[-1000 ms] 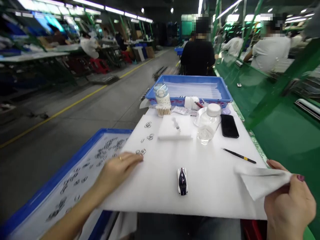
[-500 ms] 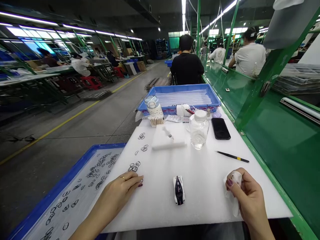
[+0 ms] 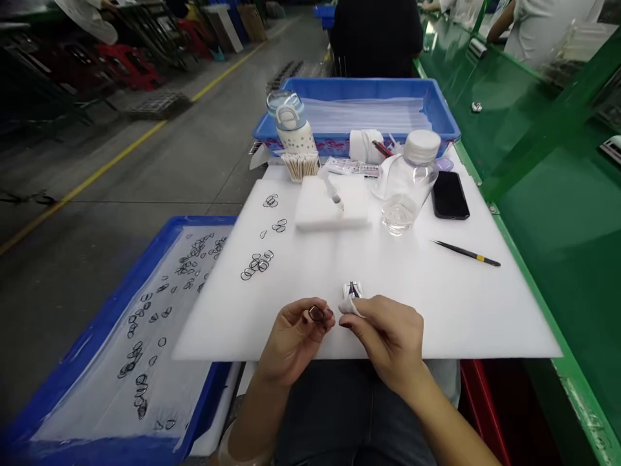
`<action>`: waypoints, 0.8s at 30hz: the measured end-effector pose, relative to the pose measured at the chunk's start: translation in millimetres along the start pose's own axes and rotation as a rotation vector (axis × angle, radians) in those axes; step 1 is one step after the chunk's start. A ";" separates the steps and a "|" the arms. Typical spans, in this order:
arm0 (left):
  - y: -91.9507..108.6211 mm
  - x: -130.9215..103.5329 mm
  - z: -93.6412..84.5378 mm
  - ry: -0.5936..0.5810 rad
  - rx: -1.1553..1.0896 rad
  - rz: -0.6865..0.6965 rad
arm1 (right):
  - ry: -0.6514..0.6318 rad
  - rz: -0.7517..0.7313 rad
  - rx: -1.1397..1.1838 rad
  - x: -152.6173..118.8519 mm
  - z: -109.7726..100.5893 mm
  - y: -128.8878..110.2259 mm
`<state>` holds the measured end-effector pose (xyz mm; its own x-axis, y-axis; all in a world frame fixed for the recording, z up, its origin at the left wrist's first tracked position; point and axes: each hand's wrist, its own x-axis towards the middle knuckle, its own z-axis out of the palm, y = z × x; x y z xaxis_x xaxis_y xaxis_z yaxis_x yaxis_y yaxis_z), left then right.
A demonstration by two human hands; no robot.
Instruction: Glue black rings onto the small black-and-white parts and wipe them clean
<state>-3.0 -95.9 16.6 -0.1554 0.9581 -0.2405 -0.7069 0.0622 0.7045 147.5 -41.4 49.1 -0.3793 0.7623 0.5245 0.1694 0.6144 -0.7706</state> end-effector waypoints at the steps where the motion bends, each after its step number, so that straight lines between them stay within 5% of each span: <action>1: -0.5 -0.4 -1.5 0.006 -0.014 0.001 | -0.004 -0.077 -0.009 1.5 5.3 -1.6; 5: 0.8 -2.4 -3.4 0.026 -0.045 0.006 | -0.010 -0.284 -0.178 3.2 16.9 -7.6; 10: 1.8 -1.4 0.1 0.043 -0.053 0.010 | -0.087 -0.406 -0.406 4.9 3.3 -18.1; 14: 1.6 -1.3 0.1 0.029 -0.042 0.020 | -0.025 -0.360 -0.437 8.1 1.0 -19.7; 20: -0.2 -3.2 -2.7 0.015 0.024 0.063 | -0.195 -0.362 -0.387 10.6 -0.5 -24.6; 24: -3.2 -2.7 -3.7 -0.023 0.081 0.141 | -0.151 -0.022 -0.241 11.3 -18.2 -24.5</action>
<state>-2.8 -99.6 12.5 -0.2328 0.9650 -0.1210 -0.6215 -0.0519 0.7817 155.7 -44.1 80.5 -0.5132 0.7204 0.4665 0.3645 0.6750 -0.6414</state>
